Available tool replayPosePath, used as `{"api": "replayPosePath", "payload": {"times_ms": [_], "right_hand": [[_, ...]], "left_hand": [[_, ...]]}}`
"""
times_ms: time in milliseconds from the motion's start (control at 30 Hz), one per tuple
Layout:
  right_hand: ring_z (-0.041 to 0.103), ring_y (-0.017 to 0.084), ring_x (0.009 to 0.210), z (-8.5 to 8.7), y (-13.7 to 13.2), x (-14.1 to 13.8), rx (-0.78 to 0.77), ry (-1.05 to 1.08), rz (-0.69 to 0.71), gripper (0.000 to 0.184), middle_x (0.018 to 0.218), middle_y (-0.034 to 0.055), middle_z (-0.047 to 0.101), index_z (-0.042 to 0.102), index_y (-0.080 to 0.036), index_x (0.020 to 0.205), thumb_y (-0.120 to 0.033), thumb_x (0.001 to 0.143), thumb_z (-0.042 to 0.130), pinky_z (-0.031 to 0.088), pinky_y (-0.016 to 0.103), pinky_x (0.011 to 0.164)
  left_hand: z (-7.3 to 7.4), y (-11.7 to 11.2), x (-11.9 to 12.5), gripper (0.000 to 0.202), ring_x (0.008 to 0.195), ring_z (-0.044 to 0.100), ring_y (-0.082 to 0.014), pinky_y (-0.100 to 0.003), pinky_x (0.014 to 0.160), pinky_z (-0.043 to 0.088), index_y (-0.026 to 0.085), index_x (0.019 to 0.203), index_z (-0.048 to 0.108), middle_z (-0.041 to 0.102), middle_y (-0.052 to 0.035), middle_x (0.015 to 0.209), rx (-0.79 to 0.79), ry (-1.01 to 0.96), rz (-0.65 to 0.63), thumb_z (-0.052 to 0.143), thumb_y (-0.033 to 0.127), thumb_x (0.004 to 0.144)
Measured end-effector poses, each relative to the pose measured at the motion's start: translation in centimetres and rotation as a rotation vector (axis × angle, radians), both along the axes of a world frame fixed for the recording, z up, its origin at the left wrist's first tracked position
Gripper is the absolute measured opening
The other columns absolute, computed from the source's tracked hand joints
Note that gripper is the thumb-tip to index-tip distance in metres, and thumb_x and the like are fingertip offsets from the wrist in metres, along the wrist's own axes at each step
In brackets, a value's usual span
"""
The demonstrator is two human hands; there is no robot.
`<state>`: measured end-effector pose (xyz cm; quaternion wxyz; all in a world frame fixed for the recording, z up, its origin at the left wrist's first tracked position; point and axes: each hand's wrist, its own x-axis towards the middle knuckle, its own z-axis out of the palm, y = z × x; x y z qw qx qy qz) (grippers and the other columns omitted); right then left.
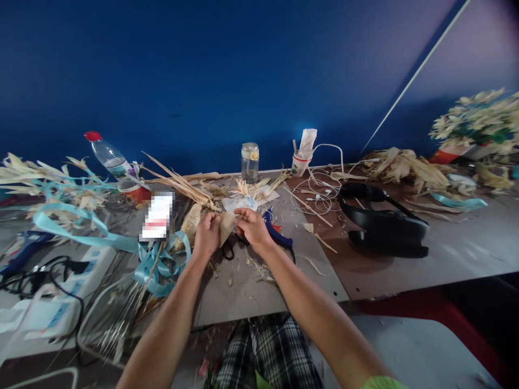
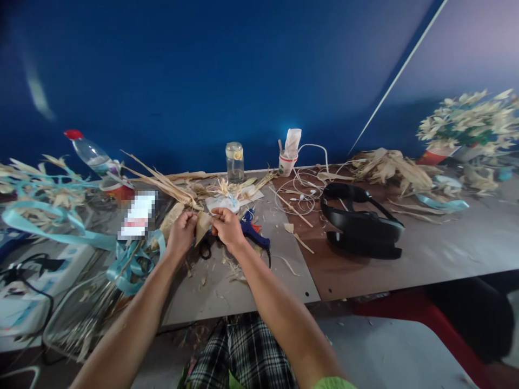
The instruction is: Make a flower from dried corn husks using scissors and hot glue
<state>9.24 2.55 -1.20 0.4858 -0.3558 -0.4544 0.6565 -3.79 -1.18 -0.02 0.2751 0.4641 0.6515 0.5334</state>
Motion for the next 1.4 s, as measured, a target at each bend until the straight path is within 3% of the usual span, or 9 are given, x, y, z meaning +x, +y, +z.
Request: {"api": "replayPosePath", "payload": {"times_ms": [167, 367, 567, 767, 933, 1033, 1167, 1300, 1400], "right_hand": [[0.042, 0.008, 0.036, -0.1, 0.0, 0.0, 0.088, -0.122, 0.008, 0.021, 0.048, -0.01, 0.05, 0.053, -0.02, 0.086, -0.018, 0.065, 0.054, 0.029, 0.021, 0.041], [0.04, 0.008, 0.038, -0.5, 0.3, 0.3, 0.093, -0.188, 0.047, 0.016, 0.05, -0.008, 0.05, 0.059, -0.02, 0.081, -0.019, 0.065, 0.055, 0.03, 0.022, 0.043], [0.051, 0.01, 0.059, 0.6, -0.3, 0.9, 0.029, -0.198, 0.105, 0.029, 0.074, -0.0021, 0.062, 0.066, -0.019, 0.09, -0.03, 0.063, 0.066, 0.038, 0.022, 0.056], [0.037, 0.009, 0.054, 0.4, -0.7, -0.2, 0.224, -0.369, 0.011, 0.029, 0.052, -0.0058, 0.042, 0.052, -0.018, 0.056, -0.042, 0.064, 0.067, 0.028, 0.022, 0.051], [0.03, 0.008, 0.05, 0.1, -0.5, -0.1, 0.172, -0.284, -0.06, 0.026, 0.049, -0.0064, 0.035, 0.042, -0.02, 0.055, -0.035, 0.068, 0.059, 0.024, 0.023, 0.048], [0.029, 0.008, 0.049, 0.0, 0.1, 0.4, 0.116, -0.172, -0.168, 0.024, 0.051, -0.0064, 0.035, 0.041, -0.02, 0.058, -0.035, 0.068, 0.057, 0.024, 0.023, 0.047], [0.028, 0.007, 0.05, -0.1, 1.2, 1.1, 0.115, -0.109, -0.323, 0.025, 0.053, -0.0064, 0.035, 0.041, -0.02, 0.059, -0.036, 0.068, 0.058, 0.024, 0.022, 0.048], [0.03, 0.008, 0.051, 0.0, 1.7, 1.5, 0.151, -0.119, -0.386, 0.024, 0.053, -0.006, 0.036, 0.042, -0.02, 0.059, -0.036, 0.068, 0.058, 0.025, 0.023, 0.049], [0.029, 0.007, 0.049, 0.3, 1.6, 1.6, 0.151, -0.102, -0.39, 0.024, 0.052, -0.0065, 0.035, 0.042, -0.02, 0.058, -0.034, 0.068, 0.057, 0.026, 0.023, 0.049]], "left_hand": [[0.3, -0.2, 0.2, 0.006, 0.071, 0.049, -0.0193, -0.027, 0.067, 0.035, 0.02, 0.072, 0.058, 0.057, -0.0015, 0.071, 0.046, 0.06, 0.063, 0.058, 0.026, 0.075], [0.0, -0.1, 0.2, 0.006, 0.071, 0.049, -0.0192, -0.026, 0.067, 0.034, 0.02, 0.07, 0.06, 0.056, -0.0015, 0.07, 0.09, 0.08, 0.036, 0.058, 0.024, 0.074], [-0.6, 0.2, 0.3, 0.005, 0.073, 0.05, -0.0205, -0.028, 0.068, 0.034, 0.02, 0.073, 0.061, 0.058, -0.0024, 0.07, 0.019, 0.139, 0.031, 0.056, 0.021, 0.074], [-0.5, 0.0, 0.7, 0.004, 0.072, 0.052, -0.0192, -0.026, 0.068, 0.036, 0.02, 0.073, 0.063, 0.06, -0.0023, 0.072, 0.076, 0.059, -0.009, 0.059, 0.019, 0.073], [-0.3, 0.0, 0.8, 0.008, 0.065, 0.049, -0.0153, -0.024, 0.061, 0.035, 0.018, 0.07, 0.067, 0.059, -0.0013, 0.068, 0.081, -0.081, -0.102, 0.064, 0.024, 0.073], [-0.2, -0.3, 0.8, 0.019, 0.051, 0.038, -0.0101, -0.022, 0.049, 0.027, 0.016, 0.078, 0.07, 0.051, 0.0011, 0.061, 0.001, -0.272, -0.146, 0.065, 0.035, 0.074], [0.6, -0.9, 1.0, 0.035, 0.045, 0.03, -0.0059, -0.021, 0.044, 0.021, 0.012, 0.089, 0.069, 0.041, 0.0039, 0.056, -0.075, -0.549, -0.327, 0.07, 0.042, 0.07], [1.1, -1.3, 1.3, 0.053, 0.041, 0.029, -0.0058, -0.019, 0.043, 0.022, 0.018, 0.12, 0.055, 0.039, 0.0075, 0.049, -0.114, -0.602, -0.458, 0.069, 0.038, 0.074], [1.0, -1.4, 1.4, 0.058, 0.04, 0.031, -0.0058, -0.019, 0.043, 0.024, 0.02, 0.129, 0.046, 0.04, 0.0084, 0.049, -0.145, -0.613, -0.522, 0.067, 0.036, 0.077]]}}
